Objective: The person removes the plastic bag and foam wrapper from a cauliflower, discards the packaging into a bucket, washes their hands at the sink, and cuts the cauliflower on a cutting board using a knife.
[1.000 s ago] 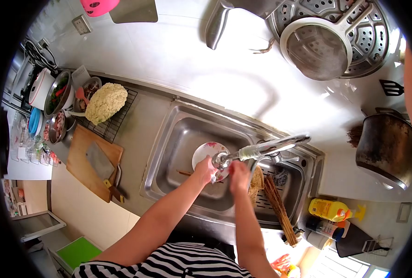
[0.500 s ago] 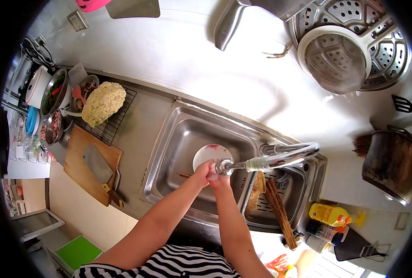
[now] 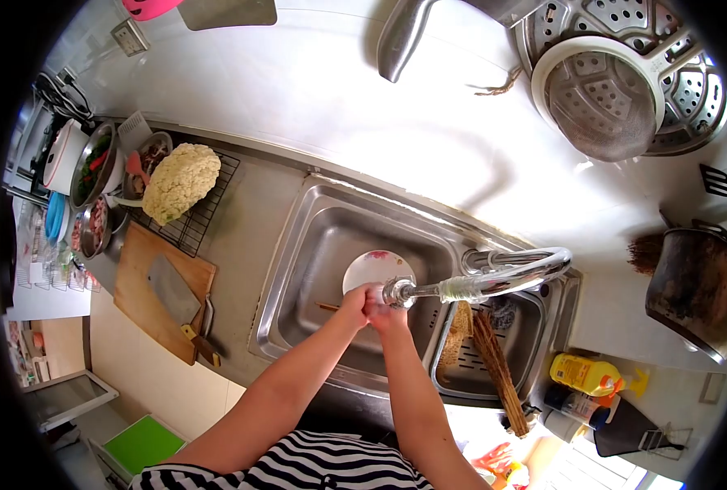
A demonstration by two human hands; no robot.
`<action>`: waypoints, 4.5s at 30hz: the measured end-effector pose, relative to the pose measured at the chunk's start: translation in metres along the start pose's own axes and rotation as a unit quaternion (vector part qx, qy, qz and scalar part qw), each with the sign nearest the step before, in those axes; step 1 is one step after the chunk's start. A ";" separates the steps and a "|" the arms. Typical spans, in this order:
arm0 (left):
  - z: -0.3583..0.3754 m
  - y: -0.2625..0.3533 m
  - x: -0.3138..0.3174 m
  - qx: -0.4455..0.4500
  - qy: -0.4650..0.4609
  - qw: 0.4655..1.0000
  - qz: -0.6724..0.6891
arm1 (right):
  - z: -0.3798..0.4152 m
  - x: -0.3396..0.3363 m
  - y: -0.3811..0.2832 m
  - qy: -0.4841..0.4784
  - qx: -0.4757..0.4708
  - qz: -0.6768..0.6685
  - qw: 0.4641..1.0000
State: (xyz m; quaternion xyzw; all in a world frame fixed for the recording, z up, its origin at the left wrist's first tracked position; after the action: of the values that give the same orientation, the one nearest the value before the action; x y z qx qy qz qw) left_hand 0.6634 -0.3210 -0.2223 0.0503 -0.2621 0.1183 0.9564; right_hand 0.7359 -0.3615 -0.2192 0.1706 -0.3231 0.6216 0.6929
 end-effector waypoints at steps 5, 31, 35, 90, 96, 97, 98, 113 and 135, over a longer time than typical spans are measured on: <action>-0.030 -0.013 -0.020 -0.005 0.040 0.998 0.054 | 0.011 -0.006 0.005 -0.052 0.049 -0.009 0.997; 0.050 -0.020 0.019 0.087 -0.012 0.996 -0.016 | 0.058 -0.017 0.034 -0.147 -0.207 0.563 0.786; -0.003 -0.006 -0.035 0.061 0.113 0.990 0.063 | 0.071 -0.007 0.033 -0.118 -0.267 0.516 0.806; -0.003 0.006 -0.025 0.101 0.096 0.990 0.015 | 0.075 0.005 0.033 -0.263 -0.336 0.587 0.688; -0.019 -0.005 -0.043 0.076 0.003 0.993 0.093 | 0.014 -0.009 0.015 0.036 -0.091 0.141 0.985; -0.016 -0.008 -0.041 0.065 -0.018 0.995 0.076 | -0.004 -0.018 0.017 0.034 -0.092 0.138 0.986; -0.013 -0.009 -0.035 0.053 -0.038 0.996 0.060 | -0.021 -0.024 0.020 -0.007 -0.089 0.098 0.991; -0.008 -0.040 -0.033 0.036 -0.094 0.995 -0.004 | -0.001 -0.056 0.050 -0.156 -0.206 0.655 0.710; -0.026 -0.003 -0.043 0.072 -0.022 0.996 0.052 | -0.050 -0.060 0.030 -0.297 -0.126 0.223 0.920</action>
State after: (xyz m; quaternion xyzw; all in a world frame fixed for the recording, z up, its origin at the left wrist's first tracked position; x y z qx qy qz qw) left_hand 0.6411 -0.3283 -0.2663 0.1078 -0.2759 0.1849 0.9370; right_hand 0.7174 -0.3698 -0.3004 0.1821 -0.6195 0.6347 0.4246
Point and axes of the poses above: each hand's wrist, its own z-axis away from the middle knuckle, its own x-axis out of the palm, y = z × x, the point moved 3 cm from there along -z, towards the middle knuckle, and after that the axes turned 11 degrees about -x, right-handed, at the moved point
